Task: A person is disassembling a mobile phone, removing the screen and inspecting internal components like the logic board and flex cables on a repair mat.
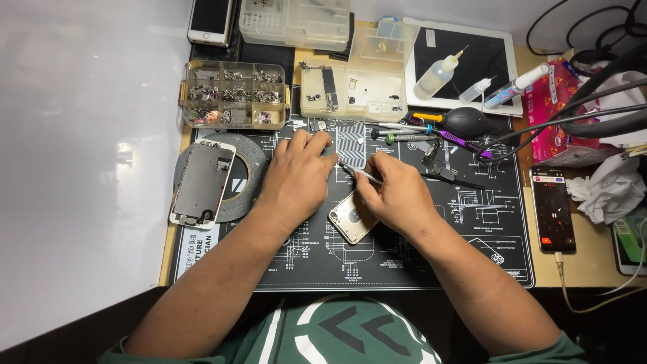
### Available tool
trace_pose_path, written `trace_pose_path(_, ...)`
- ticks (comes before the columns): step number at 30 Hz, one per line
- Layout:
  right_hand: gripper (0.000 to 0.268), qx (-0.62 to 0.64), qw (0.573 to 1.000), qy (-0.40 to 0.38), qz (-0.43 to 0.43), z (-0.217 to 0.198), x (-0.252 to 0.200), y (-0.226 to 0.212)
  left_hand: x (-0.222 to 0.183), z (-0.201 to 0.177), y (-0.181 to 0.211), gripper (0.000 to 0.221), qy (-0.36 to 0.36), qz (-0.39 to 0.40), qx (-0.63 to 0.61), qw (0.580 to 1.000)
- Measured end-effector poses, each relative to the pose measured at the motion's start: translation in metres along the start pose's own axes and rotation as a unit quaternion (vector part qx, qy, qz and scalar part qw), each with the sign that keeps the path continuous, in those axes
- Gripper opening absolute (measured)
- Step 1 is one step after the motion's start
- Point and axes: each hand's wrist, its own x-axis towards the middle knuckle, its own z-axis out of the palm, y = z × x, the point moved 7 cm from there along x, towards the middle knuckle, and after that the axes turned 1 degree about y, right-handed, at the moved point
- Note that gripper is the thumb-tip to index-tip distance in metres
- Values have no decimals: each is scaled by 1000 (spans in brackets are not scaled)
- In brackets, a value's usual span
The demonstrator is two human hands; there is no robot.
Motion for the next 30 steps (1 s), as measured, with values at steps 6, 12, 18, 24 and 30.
trace_pose_path(6,18,5,999,32,-3,-18,-10,5,0,-5,-2,31,-19,-8,2,1000)
trace_pose_path(12,14,57,993,95,31,-55,-34,15,0,-1,-9,35,-19,-22,-14,999)
trace_pose_path(18,13,92,988,108,64,-57,-46,29,0,-10,-18,33,7,-39,-24,999)
trace_pose_path(24,13,106,989,84,51,-48,-39,16,-7,-20,-24,23,48,-44,-24,998)
trace_pose_path(30,17,113,991,64,43,-43,-27,6,-4,-20,-8,22,77,-5,-53,996)
